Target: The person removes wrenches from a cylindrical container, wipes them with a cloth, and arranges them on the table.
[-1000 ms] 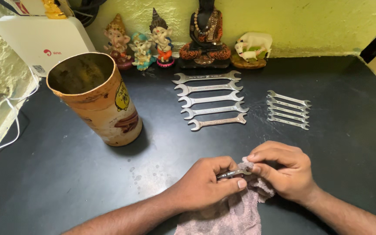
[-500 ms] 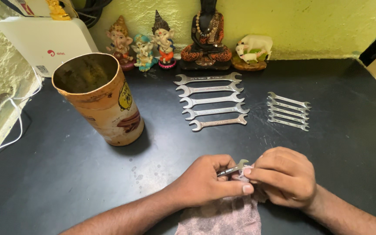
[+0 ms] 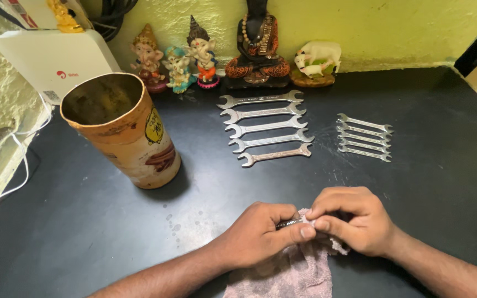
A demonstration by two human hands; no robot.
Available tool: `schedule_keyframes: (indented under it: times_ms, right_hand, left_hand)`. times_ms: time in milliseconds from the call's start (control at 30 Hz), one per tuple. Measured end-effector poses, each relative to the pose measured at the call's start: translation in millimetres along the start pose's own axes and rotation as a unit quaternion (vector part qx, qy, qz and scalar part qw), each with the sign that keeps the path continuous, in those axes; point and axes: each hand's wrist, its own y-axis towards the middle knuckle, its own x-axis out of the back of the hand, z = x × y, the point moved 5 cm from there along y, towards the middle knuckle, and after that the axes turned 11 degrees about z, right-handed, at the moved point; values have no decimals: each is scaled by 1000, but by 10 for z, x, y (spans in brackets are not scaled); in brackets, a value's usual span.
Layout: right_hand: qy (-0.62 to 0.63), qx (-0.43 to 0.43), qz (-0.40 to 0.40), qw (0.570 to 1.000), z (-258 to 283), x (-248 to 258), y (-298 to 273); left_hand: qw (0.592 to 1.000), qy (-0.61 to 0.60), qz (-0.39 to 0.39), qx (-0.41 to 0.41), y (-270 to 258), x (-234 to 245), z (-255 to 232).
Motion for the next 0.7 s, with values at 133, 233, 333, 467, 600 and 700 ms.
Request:
schedule_keyframes:
  times_ms: [133,233,333,467,600,700]
  right_hand:
    - [142,-85,3,986,-283,-62,-111]
    - [258,-142,17,956,-386,-128,-143]
    - [306,-144,20,941,-389,-150,-82]
    - [245,-159,36,956,-416,-135,-40]
    - [144,-143,52,978,-374,-148,-41]
    - [134,-145,2,980,-322,-138,-50]
  left_hand:
    - [999,-28,-12,26,7,-16,78]
    - [999,42,-26,19,20,-10,117]
    - [999,-5,-39,14,28,-12,163]
    - [997,-50,-56,14,17,4,223]
    - [992,-113,-29,-57,15,-36,270]
    - [979,-195,-3,-53,23,-72,346]
